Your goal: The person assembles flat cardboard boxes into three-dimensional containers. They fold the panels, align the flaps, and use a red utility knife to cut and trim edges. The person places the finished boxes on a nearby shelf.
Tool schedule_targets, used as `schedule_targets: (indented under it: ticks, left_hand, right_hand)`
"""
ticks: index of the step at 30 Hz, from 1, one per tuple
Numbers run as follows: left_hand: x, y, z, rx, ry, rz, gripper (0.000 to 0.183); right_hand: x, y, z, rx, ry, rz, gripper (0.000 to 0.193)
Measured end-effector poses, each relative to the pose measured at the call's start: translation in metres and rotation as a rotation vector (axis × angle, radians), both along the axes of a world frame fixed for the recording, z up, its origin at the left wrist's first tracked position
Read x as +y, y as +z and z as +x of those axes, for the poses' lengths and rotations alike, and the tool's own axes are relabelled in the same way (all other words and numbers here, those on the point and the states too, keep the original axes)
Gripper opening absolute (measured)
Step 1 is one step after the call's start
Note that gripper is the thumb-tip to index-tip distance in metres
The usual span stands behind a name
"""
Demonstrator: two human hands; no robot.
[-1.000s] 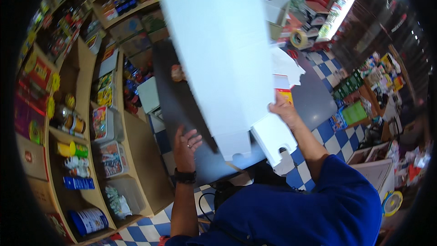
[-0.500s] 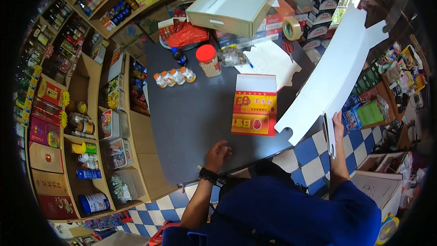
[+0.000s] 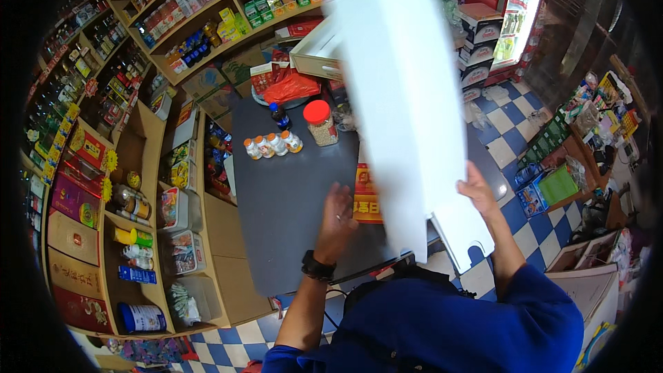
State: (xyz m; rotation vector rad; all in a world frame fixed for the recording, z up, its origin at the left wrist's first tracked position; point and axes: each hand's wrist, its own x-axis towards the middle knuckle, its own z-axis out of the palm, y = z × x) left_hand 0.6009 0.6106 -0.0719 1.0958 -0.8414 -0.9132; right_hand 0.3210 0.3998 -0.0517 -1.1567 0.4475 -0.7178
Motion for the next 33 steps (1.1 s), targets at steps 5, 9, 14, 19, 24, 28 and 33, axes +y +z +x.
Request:
schedule_targets:
  ticks: [5, 9, 14, 19, 24, 28, 33]
  left_hand:
    - [0.027, 0.004, 0.021, 0.177, 0.086, 0.094, 0.085]
    - [0.06, 0.013, 0.019, 0.042, 0.537, 0.025, 0.069]
    - [0.089, 0.035, 0.029, -0.106, 0.816, -0.031, 0.061]
    - [0.113, 0.051, 0.043, -0.054, 1.013, -0.083, 0.064]
    - [0.107, 0.051, 0.04, -0.009, 1.088, -0.052, 0.07]
    - [0.085, 0.052, 0.039, 0.018, 1.065, -0.006, 0.071]
    - [0.048, 0.057, 0.045, 0.079, 0.979, 0.069, 0.067]
  right_hand:
    - [0.015, 0.005, 0.086, 0.026, 0.497, 0.026, 0.063]
    - [0.019, -0.007, 0.154, 0.163, 0.569, -0.186, 0.052]
    - [-0.051, -0.03, 0.218, 0.433, 0.346, -0.225, 0.047]
    - [-0.229, -0.018, 0.29, 0.321, -0.431, 0.099, 0.113]
    - [-0.331, -0.03, 0.349, 0.357, -0.112, 0.406, 0.106]
    - [-0.355, -0.046, 0.342, 0.21, -0.056, 0.436, 0.067]
    - [-0.364, 0.036, 0.273, -0.035, -0.068, 0.369, 0.073]
